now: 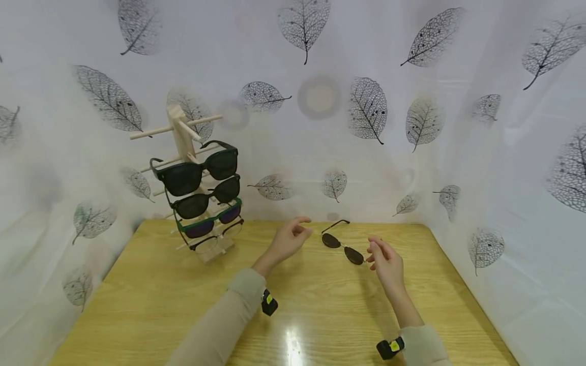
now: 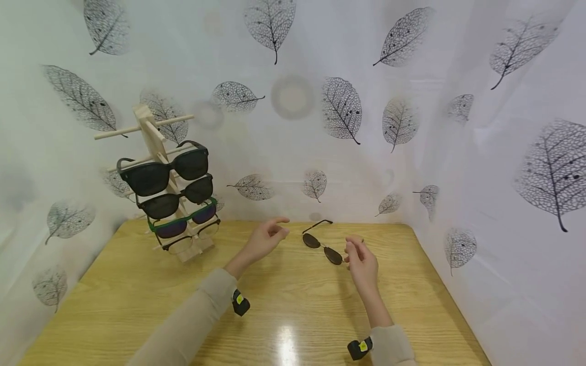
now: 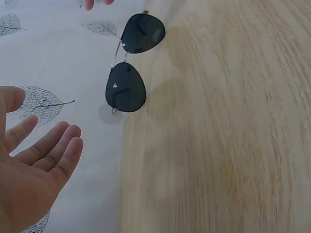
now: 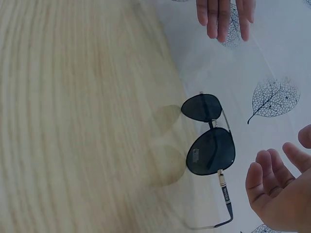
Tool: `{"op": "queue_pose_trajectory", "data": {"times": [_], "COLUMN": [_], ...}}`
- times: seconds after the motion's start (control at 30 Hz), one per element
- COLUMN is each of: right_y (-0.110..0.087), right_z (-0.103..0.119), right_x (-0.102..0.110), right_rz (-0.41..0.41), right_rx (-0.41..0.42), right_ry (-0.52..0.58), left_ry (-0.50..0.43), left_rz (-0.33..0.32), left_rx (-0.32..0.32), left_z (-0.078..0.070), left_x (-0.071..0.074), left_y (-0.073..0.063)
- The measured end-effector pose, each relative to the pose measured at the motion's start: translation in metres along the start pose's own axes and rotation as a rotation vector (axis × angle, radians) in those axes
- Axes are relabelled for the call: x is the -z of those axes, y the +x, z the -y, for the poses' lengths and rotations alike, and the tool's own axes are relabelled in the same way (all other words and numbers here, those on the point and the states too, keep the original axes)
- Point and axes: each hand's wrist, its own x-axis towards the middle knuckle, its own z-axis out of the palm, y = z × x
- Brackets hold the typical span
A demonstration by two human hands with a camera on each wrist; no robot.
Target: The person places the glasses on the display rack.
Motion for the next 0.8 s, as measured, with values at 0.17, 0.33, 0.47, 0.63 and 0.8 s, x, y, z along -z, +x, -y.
{"op": "queue_pose_trajectory", "data": {"times": [0.17, 0.33, 0.47, 0.63, 0.8], "right_y": [-0.005, -0.008, -0.009, -0.009, -0.009], "right_z": [-0.005, -0.015, -0.019, -0.021, -0.027], "right_x": [0.004, 0.002, 0.000, -0.001, 0.000], "right_rz": [-0.008, -0.026, -0.022, -0.032, -0.046], "right_rx": [-0.032, -0.028, -0.046, -0.075, -0.115], "right_ry": [-0.012, -0.034, -0.026, -0.032, -0.049], "left_ry": [-0.004, 0.007, 0.010, 0.014, 0.010], "left_rz": [0.035, 0.052, 0.071, 0.074, 0.076], "left_rx": [0.024, 0.048, 0.057, 0.091, 0.168], "left_z": [0.008, 0.014, 0.018, 0.022, 0.030], "left_x": [-0.016, -0.026, -0.034, -0.046, -0.056], "left_y": [0.009, 0.016, 0.021, 0.027, 0.030]}}
